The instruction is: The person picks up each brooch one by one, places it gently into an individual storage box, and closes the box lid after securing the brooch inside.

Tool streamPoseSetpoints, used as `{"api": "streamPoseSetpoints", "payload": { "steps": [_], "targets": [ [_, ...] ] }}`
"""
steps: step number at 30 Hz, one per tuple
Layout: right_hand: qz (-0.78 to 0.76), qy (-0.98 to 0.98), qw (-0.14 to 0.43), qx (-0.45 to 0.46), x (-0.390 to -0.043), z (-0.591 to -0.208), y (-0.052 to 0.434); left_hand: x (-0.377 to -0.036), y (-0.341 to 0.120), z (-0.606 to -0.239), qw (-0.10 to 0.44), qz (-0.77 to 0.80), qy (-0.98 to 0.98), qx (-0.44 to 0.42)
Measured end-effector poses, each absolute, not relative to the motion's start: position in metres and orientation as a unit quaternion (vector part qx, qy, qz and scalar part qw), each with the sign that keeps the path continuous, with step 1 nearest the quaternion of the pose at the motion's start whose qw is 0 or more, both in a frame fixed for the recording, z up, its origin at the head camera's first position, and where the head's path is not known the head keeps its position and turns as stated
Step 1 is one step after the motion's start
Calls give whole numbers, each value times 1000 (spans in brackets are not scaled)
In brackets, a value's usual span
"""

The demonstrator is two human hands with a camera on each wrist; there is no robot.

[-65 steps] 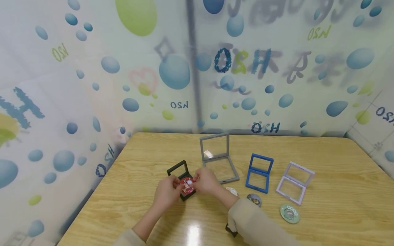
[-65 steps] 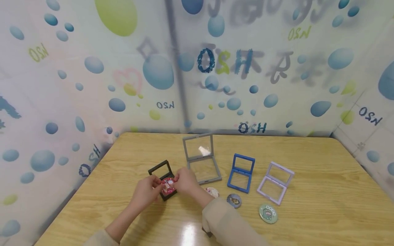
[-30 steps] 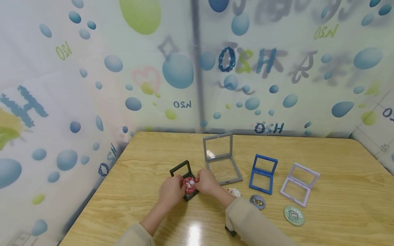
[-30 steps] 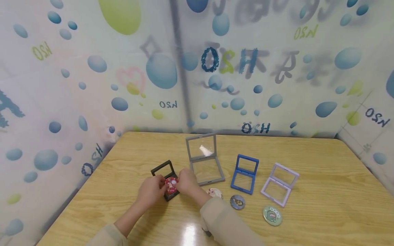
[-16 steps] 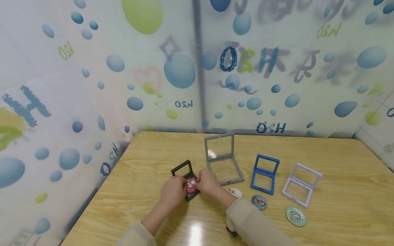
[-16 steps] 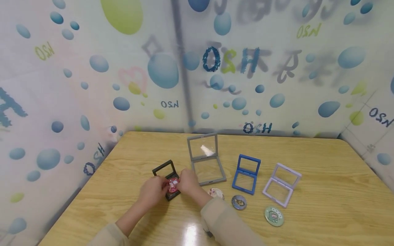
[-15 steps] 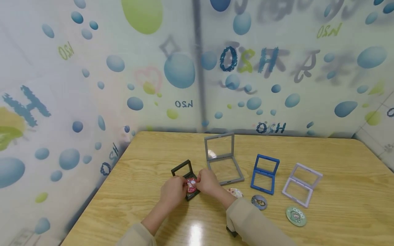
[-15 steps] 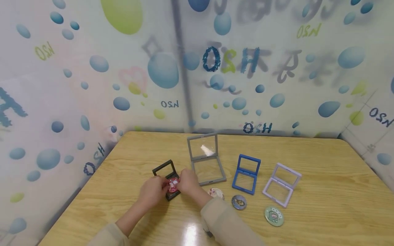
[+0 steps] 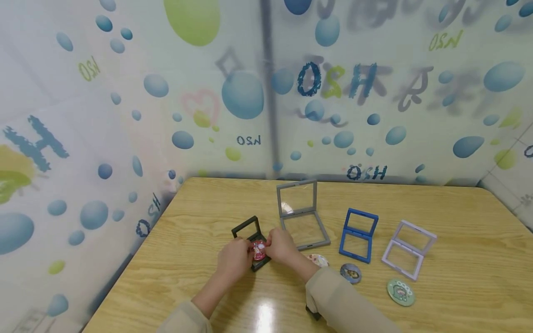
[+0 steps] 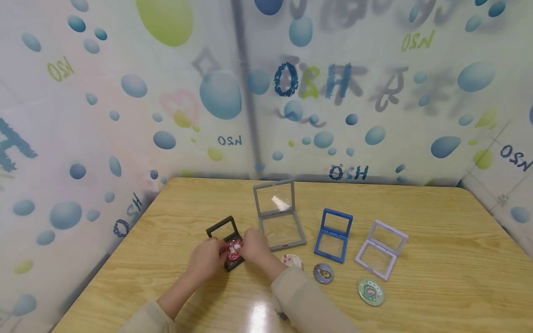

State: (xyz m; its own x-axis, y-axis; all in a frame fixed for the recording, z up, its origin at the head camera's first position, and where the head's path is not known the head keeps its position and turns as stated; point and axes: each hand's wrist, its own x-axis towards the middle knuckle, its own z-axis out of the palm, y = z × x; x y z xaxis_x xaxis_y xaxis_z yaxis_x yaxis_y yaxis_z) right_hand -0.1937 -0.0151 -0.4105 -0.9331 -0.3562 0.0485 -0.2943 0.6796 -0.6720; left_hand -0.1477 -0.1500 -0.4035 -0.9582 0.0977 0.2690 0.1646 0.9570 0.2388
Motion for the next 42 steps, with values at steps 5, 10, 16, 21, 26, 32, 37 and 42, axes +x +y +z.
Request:
{"api": "streamPoseSetpoints", "payload": {
  "steps": [5,10,16,21,26,32,37,42],
  "targets": [
    [-364,914,43,-176,-194,-410,-15,-148,-150,-404,129,-137,-980,-66],
    [-365,914,47,-172,-193,-408,-16,-148,-153,-405,133,-147,-976,-93],
    [-365,914,49,-171,-192,-409,-17,-144,-163,-399,105,-183,-974,-89],
    [-378,906,61,-179,-194,-410,-14,-142,-178,-388,84,-198,-975,-61],
    [-375,905,78,-187,-194,-406,-10,-146,-192,-380,68,-237,-969,-28],
    [-352,910,106,-190,-191,-401,-5,-151,-193,-375,46,-302,-952,-5],
    [-333,912,120,-206,-190,-403,-5,-155,-190,-378,42,-313,-949,-14],
    [-331,913,124,-204,-191,-407,-5,-157,-189,-383,60,-325,-944,-20]
  ]
}}
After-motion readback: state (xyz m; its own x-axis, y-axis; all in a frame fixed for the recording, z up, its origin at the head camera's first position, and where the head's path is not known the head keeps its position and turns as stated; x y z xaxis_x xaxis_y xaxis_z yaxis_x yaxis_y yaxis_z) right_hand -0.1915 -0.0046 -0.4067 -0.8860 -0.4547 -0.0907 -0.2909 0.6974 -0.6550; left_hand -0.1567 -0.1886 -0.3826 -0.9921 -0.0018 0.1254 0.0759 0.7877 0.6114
